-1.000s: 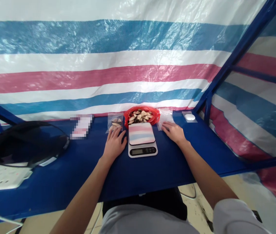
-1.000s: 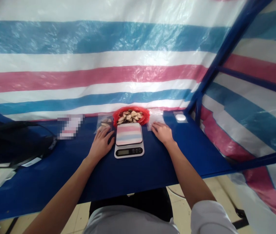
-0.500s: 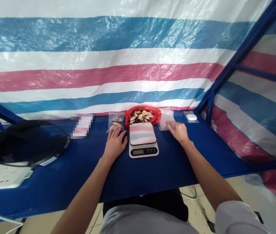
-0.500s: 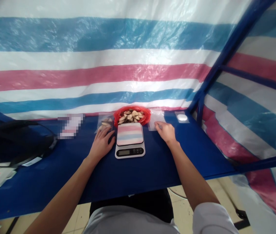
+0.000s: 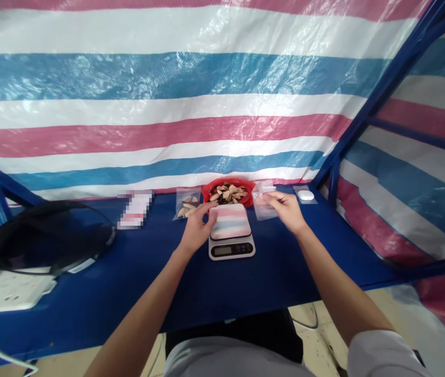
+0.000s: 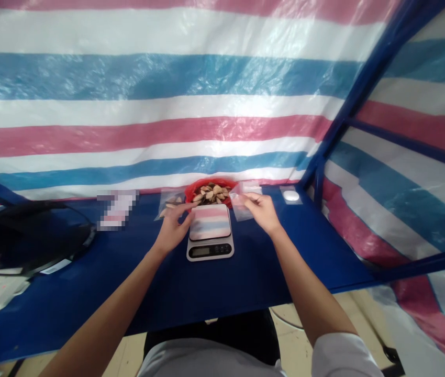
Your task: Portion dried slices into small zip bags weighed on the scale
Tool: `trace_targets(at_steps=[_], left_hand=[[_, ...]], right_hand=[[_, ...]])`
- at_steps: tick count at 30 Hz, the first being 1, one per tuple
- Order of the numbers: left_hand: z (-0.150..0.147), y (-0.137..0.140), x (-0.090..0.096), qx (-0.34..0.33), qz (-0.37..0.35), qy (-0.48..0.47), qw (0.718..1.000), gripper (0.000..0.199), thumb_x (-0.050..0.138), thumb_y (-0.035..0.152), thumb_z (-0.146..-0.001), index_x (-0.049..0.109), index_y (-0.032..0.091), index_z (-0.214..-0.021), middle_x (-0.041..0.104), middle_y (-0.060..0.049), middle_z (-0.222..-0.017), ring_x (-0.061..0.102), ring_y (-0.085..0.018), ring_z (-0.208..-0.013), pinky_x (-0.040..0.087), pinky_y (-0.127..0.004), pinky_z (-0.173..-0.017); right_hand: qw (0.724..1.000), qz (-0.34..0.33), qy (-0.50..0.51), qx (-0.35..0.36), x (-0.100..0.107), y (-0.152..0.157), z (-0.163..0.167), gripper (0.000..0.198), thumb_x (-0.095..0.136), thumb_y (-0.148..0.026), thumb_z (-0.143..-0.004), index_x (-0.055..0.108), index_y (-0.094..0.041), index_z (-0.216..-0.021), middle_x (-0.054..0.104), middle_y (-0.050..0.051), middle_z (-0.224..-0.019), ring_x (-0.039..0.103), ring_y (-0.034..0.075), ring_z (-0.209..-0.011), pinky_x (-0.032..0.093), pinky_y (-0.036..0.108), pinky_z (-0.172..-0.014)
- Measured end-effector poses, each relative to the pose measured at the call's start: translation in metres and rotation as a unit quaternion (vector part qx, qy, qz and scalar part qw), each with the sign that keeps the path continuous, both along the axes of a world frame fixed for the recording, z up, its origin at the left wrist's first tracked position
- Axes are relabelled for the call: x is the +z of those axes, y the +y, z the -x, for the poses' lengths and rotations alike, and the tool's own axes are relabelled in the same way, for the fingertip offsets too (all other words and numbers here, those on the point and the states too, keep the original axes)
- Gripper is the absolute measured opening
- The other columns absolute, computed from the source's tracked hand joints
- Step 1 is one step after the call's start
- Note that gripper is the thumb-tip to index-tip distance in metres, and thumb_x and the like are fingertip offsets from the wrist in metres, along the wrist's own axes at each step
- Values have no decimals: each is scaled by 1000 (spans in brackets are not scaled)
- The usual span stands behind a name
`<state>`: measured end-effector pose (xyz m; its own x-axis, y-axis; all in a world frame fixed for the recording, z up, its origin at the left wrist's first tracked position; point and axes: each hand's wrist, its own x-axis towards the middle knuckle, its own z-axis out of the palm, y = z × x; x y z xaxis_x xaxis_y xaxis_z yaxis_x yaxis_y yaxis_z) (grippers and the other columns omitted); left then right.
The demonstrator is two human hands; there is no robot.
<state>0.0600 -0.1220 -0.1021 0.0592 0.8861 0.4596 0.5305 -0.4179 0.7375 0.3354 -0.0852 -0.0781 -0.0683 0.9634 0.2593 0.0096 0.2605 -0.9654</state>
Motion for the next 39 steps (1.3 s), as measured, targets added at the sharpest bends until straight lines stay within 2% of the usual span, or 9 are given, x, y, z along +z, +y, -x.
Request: trace_targets(at_steps=[4, 9, 13, 21, 25, 30, 34, 36, 39], left_hand=[[-27, 12, 16, -62, 138, -166, 974, 35, 66, 44, -90, 73, 20, -115, 70, -10, -128, 65, -29, -119, 54, -41, -99], [-41, 28, 17, -107, 272, -358, 887, 45, 76, 49, -83, 71, 20, -118, 71, -10, -123, 66, -26, -116, 54, -38, -96], [-41, 33, 12, -152, 297, -426, 841, 48, 80, 47, -80, 72, 19, -118, 75, -10, -111, 70, -22, -103, 54, -35, -91], [-28, 34, 15, -138, 315, -472, 812, 38, 88, 26, -70, 78, 20, -106, 77, -5, -103, 69, -16, -88, 54, -30, -83], [-16, 39, 12, -120, 302, -456, 828, 43, 90, 23, -64, 79, 21, -106, 77, -4, -97, 68, -15, -80, 55, -30, -79], [3, 50, 23, -57, 201, -328, 921, 46, 89, 36, -65, 79, 17, -105, 77, -6, -97, 70, -20, -84, 56, -34, -82], [15, 54, 47, -70, 143, -166, 973, 40, 82, 44, -75, 80, 17, -104, 78, -8, -102, 70, -24, -88, 56, -35, -85], [17, 55, 56, -89, 124, -111, 982, 37, 78, 45, -79, 81, 18, -104, 78, -8, -106, 70, -24, -88, 55, -34, -85], [19, 56, 60, -101, 114, -86, 985, 38, 77, 46, -81, 81, 18, -107, 77, -9, -111, 70, -25, -91, 55, -33, -84]], right_hand=[[995, 50, 71, 54, 6, -4, 26, 31, 84, -51, -71, 82, -23, -83, 80, 2, -84, 76, 25, -80, 62, 43, -84], [979, 94, 162, 81, 6, -3, 50, 36, 90, -51, -60, 81, -23, -80, 79, 2, -79, 73, 22, -72, 62, 37, -72], [969, 106, 207, 83, 2, 0, 59, 37, 92, -50, -55, 80, -24, -77, 79, 1, -82, 72, 20, -72, 61, 33, -66], [960, 123, 246, 57, -16, 8, 64, 35, 91, -49, -59, 79, -22, -76, 76, 1, -76, 69, 17, -67, 59, 29, -61], [961, 137, 238, 23, -22, 13, 63, 38, 91, -52, -58, 79, -22, -78, 76, 1, -78, 69, 17, -67, 59, 28, -61], [973, 145, 157, 81, -15, 19, 54, 42, 84, -59, -69, 82, -21, -86, 79, 5, -88, 74, 21, -78, 64, 33, -67], [978, 142, 58, 143, 2, 28, 59, 45, 76, -63, -77, 82, -21, -94, 79, 8, -94, 74, 23, -85, 63, 31, -63], [979, 107, 8, 172, 9, 35, 66, 40, 77, -58, -77, 83, -23, -95, 78, 6, -91, 73, 22, -85, 62, 30, -60], [983, 13, -56, 174, 11, 46, 78, 26, 83, -47, -73, 83, -24, -84, 75, 2, -84, 70, 19, -78, 60, 28, -62]])
